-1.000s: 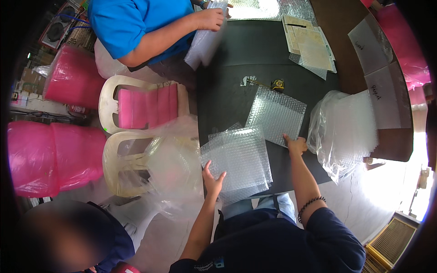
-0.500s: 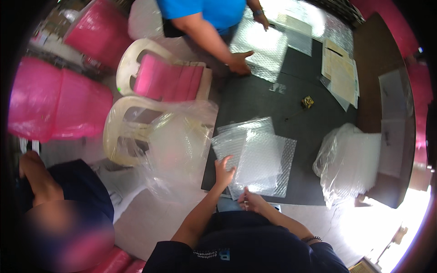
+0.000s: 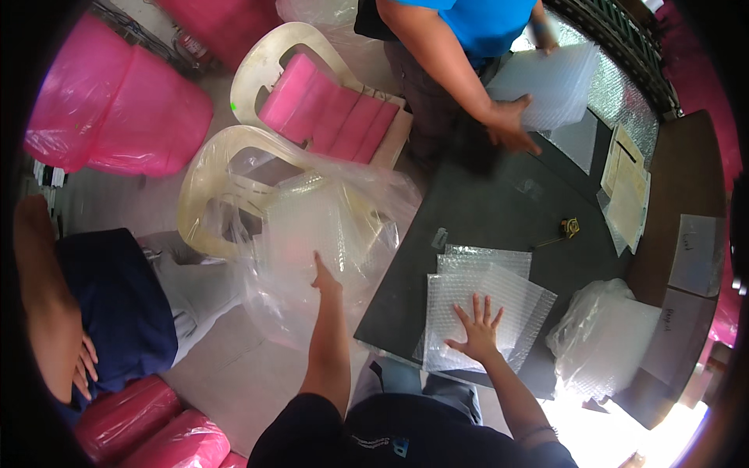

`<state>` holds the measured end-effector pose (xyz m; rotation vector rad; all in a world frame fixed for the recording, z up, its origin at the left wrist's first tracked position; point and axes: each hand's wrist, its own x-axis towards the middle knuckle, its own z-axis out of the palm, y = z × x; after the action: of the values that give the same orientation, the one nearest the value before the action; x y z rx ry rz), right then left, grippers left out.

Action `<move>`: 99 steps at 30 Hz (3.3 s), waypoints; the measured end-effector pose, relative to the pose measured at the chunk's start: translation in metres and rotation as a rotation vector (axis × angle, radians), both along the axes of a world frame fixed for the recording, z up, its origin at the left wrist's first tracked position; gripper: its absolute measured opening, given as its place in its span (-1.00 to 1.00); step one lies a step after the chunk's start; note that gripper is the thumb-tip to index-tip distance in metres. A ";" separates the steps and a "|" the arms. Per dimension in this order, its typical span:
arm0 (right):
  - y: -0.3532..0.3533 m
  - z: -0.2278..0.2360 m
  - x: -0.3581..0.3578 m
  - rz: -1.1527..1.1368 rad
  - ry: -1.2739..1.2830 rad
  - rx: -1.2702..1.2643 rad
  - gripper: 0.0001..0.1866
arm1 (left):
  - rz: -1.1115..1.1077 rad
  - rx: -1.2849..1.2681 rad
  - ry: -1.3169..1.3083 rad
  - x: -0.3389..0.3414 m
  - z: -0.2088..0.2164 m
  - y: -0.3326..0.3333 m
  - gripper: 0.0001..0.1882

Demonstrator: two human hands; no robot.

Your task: The person stacks sheets of bubble wrap on a table and places them into a large clear plastic bag. Another person in a blue shirt is also seen handling bubble wrap nearby. The recorder repeatedly arranges the sheets and packs them into the bag.

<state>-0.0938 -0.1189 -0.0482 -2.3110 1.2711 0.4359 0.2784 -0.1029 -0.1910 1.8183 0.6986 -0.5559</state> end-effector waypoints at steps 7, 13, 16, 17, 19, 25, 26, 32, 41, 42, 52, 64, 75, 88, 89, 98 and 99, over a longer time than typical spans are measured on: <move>-0.002 -0.006 -0.002 0.042 0.015 -0.019 -0.07 | 0.189 -0.549 0.368 0.067 -0.076 0.016 -0.21; -0.005 0.013 0.008 0.028 -0.024 -0.016 -0.13 | 0.062 -0.909 0.180 0.049 0.047 -0.007 -0.51; -0.003 0.030 0.017 -0.102 -0.265 -0.084 -0.14 | -0.190 -0.877 0.042 0.005 0.113 0.020 -0.51; 0.004 0.038 0.031 -0.160 -0.462 -0.158 -0.14 | -0.200 -0.795 0.082 -0.015 0.146 0.029 -0.51; 0.011 0.075 0.071 -0.051 -0.640 -0.210 -0.12 | -0.488 -0.633 -0.002 -0.041 0.144 0.088 -0.50; 0.040 0.154 0.126 0.137 -0.260 -0.027 0.05 | -0.713 -0.763 0.349 -0.112 0.187 0.147 -0.36; 0.047 0.139 0.117 0.057 -0.328 0.096 0.07 | -0.687 -0.771 0.437 -0.110 0.175 0.152 -0.33; 0.055 0.122 0.099 -0.168 -0.345 0.585 0.27 | -0.961 -0.729 0.388 -0.104 0.183 0.123 -0.28; 0.056 0.135 0.064 -0.683 -0.708 0.393 -0.82 | -1.056 -0.681 0.063 -0.122 0.199 0.091 -0.35; 0.050 0.124 0.039 -0.767 -0.974 0.309 -0.90 | -1.039 -0.629 0.040 -0.124 0.203 0.088 -0.37; 0.074 -0.023 -0.200 -1.405 0.024 -0.195 -0.67 | -0.928 -0.536 0.106 -0.113 0.168 0.095 -0.42; 0.050 0.053 0.042 -1.030 -0.755 0.193 -0.35 | -1.096 -0.776 0.289 -0.076 0.158 0.138 -0.38; 0.041 0.022 -0.019 -1.000 -0.921 0.300 -0.68 | -1.129 -0.627 0.492 -0.106 0.128 0.106 -0.30; 0.006 0.052 -0.136 -1.240 -0.004 -0.632 -0.34 | -1.926 -0.722 -0.881 -0.099 0.076 0.096 -0.56; 0.007 0.058 -0.116 -1.101 -0.082 -0.695 -0.33 | -1.957 -0.704 -0.933 -0.098 0.089 0.095 -0.55; 0.068 0.080 0.072 -0.583 -0.352 0.390 0.42 | -1.777 -0.682 -0.285 -0.125 0.128 0.097 -0.32; 0.067 0.083 0.074 -0.630 -0.394 0.400 0.47 | -1.908 -0.661 -0.684 -0.122 0.125 0.101 -0.30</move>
<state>-0.0198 -0.0515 0.0352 -1.4701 1.4524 0.0066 0.1561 -0.0022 -0.0664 1.3368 -1.7175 -1.0116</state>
